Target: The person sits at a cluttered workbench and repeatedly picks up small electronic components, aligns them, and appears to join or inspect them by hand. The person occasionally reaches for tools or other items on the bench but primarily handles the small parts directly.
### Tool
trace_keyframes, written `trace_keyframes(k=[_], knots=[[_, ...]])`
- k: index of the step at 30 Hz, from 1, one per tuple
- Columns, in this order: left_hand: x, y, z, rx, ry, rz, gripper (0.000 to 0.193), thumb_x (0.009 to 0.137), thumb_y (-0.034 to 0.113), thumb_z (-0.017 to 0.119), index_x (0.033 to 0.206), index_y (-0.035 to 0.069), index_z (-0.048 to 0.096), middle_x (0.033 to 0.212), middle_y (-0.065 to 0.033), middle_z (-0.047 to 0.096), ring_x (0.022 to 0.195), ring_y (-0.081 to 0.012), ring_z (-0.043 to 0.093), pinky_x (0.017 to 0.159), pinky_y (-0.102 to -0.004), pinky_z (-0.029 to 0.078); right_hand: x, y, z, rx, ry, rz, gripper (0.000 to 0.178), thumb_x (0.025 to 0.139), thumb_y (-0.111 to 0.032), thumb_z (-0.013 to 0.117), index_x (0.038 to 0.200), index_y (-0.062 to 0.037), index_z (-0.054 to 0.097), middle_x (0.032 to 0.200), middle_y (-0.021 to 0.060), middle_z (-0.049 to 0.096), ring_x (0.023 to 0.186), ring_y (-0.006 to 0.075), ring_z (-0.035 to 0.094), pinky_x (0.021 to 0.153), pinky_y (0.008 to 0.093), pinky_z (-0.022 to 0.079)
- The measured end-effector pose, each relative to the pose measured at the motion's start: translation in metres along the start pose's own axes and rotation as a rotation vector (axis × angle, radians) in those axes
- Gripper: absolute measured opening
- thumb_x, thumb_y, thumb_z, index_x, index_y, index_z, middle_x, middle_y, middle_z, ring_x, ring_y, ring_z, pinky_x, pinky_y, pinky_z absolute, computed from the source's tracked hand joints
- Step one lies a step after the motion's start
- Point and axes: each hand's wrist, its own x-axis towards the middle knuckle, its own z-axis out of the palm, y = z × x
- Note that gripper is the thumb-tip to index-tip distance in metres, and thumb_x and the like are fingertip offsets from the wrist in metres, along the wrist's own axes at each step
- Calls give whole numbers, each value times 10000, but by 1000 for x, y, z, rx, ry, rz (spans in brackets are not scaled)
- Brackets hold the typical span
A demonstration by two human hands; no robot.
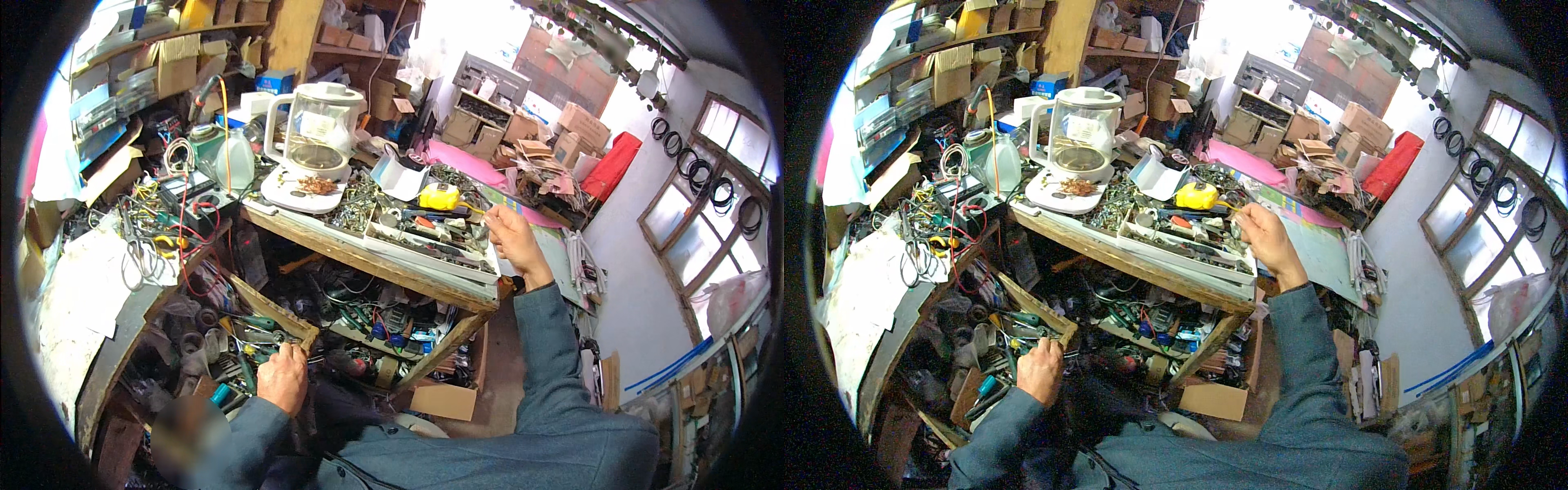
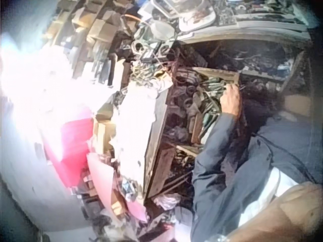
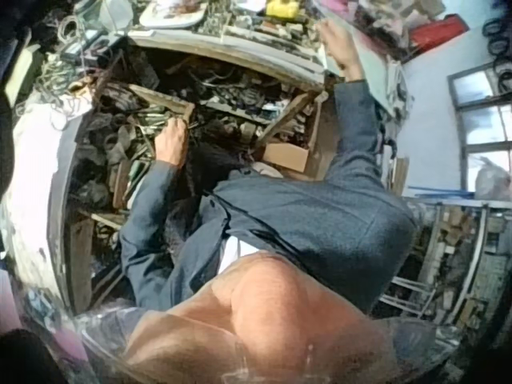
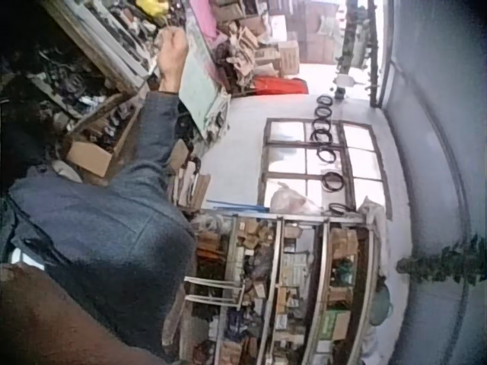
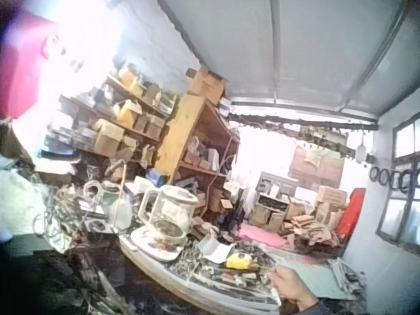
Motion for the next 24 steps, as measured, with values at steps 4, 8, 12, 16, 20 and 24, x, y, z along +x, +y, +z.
trace_keyframes(k=[4, 8, 12, 16, 20, 24], knots=[[-3, -5, -2, 15, 14, -18, 102, 891, 122, 583, 949, 46, 621, 906, -125, 614, 778, -290, 705, 623, -412, 581, -19, -46, 66, 634, -252, 107, 104, 1070, -194, 535, 1047, -99, 567, 663, -93, 338, 516, 10, 267, 435, 184, 206], [-8, -13, 0, -118, 159, 40, 189, 841, 97, 637, 1024, 50, 623, 932, -124, 593, 848, -290, 677, 635, -407, 573, -28, -64, 152, 710, -635, 125, 154, 1067, -253, 559, 1031, -104, 576, 656, -91, 342, 527, 30, 274, 464, 211, 240], [-19, -8, -9, -188, 19, -3, 173, 891, 83, 582, 1056, 31, 575, 988, -153, 627, 830, -321, 699, 616, -436, 592, -49, -92, 232, 505, -793, 110, 177, 1048, -236, 597, 960, -83, 598, 652, -108, 373, 519, 9, 290, 456, 202, 225], [-56, -16, -39, -250, 130, -164, 138, 912, 139, 587, 1007, 40, 570, 889, -154, 655, 816, -351, 706, 619, -475, 565, -54, -126, 288, 402, -967, -33, 151, 1042, -201, 607, 951, -82, 625, 704, -82, 496, 568, 3, 403, 506, 188, 317], [-103, -45, -52, -178, 210, -444, 92, 908, 143, 597, 916, 52, 597, 800, -166, 687, 751, -380, 703, 628, -504, 552, -51, -161, 351, 243, -1150, -392, 167, 1051, -172, 596, 971, -28, 625, 794, -63, 537, 735, 39, 459, 658, 221, 403], [-127, -79, -37, -215, 429, -586, 174, 939, 238, 633, 976, 70, 608, 824, -172, 684, 764, -402, 692, 651, -531, 523, -40, -187, 434, 93, -1086, -790, 220, 1009, -207, 625, 974, 8, 651, 797, 85, 644, 741, 160, 583, 701, 321, 494]])
